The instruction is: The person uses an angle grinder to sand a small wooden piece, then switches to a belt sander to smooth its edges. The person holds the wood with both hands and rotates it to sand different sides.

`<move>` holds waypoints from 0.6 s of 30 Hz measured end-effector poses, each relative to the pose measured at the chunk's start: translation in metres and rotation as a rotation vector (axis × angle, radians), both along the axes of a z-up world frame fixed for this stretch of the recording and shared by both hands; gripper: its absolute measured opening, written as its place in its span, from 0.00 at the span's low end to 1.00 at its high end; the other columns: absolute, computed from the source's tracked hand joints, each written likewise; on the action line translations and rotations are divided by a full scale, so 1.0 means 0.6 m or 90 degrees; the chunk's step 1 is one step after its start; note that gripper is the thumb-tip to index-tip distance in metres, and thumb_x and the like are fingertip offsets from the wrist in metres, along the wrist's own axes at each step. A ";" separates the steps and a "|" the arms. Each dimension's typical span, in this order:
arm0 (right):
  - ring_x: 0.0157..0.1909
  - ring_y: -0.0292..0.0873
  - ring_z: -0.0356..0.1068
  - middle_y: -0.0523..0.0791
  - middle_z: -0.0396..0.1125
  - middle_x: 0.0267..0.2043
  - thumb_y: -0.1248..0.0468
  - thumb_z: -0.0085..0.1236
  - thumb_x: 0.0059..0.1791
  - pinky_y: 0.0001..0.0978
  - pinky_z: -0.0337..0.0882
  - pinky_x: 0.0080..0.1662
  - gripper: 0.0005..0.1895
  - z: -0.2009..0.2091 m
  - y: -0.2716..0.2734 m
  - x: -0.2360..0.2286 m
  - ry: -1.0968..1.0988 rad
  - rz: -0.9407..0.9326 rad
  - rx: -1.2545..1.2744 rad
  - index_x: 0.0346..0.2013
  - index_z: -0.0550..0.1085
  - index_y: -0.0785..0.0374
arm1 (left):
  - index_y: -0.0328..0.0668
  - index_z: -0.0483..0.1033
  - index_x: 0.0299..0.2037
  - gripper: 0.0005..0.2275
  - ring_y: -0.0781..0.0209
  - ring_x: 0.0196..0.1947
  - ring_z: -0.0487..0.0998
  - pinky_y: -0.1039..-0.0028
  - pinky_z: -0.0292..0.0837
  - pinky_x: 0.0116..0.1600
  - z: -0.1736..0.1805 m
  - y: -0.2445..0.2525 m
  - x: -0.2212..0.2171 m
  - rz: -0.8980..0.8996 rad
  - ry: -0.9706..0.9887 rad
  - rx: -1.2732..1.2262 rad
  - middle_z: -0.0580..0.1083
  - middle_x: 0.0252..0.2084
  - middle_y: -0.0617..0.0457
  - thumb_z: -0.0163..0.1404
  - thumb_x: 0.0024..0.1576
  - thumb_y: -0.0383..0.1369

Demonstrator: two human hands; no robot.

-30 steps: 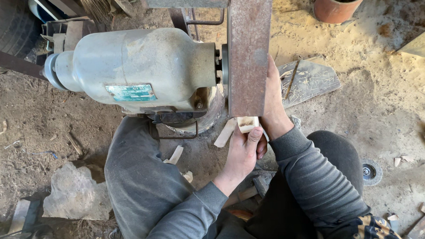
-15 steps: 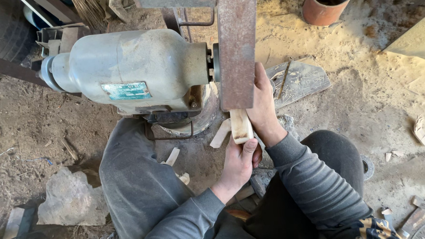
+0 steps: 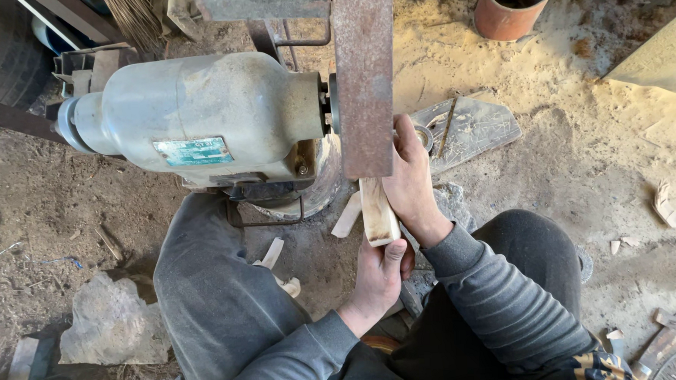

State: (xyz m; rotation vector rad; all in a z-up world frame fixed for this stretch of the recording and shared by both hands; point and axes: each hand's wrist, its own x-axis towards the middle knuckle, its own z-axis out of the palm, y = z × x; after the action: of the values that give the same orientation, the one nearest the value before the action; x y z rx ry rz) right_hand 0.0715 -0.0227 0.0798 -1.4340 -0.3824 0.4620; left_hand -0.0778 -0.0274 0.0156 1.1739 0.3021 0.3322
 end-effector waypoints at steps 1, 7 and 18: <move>0.40 0.32 0.69 0.45 0.70 0.39 0.65 0.48 0.57 0.26 0.72 0.39 0.09 0.000 0.001 0.001 -0.003 0.000 -0.001 0.48 0.66 0.67 | 0.38 0.63 0.41 0.26 0.70 0.21 0.65 0.77 0.63 0.26 -0.001 0.002 0.002 0.002 0.004 0.008 0.64 0.23 0.58 0.46 0.62 0.58; 0.47 0.32 0.66 0.44 0.70 0.44 0.66 0.51 0.56 0.27 0.71 0.48 0.10 -0.008 -0.010 -0.004 -0.098 0.005 -0.015 0.50 0.66 0.68 | 0.38 0.65 0.38 0.26 0.70 0.21 0.66 0.78 0.61 0.27 -0.012 0.000 -0.004 0.000 -0.007 0.093 0.65 0.23 0.59 0.45 0.64 0.59; 0.54 0.35 0.68 0.46 0.70 0.52 0.67 0.54 0.55 0.28 0.72 0.55 0.16 -0.020 -0.003 0.006 -0.060 0.017 0.034 0.57 0.66 0.69 | 0.39 0.65 0.41 0.27 0.72 0.20 0.65 0.79 0.62 0.25 -0.012 0.007 0.006 0.004 0.023 0.083 0.65 0.23 0.60 0.43 0.61 0.61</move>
State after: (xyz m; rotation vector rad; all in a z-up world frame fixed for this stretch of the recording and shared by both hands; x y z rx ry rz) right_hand 0.0752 -0.0246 0.0676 -1.4035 -0.4872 0.4041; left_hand -0.0743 -0.0234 0.0082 1.3089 0.3194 0.3402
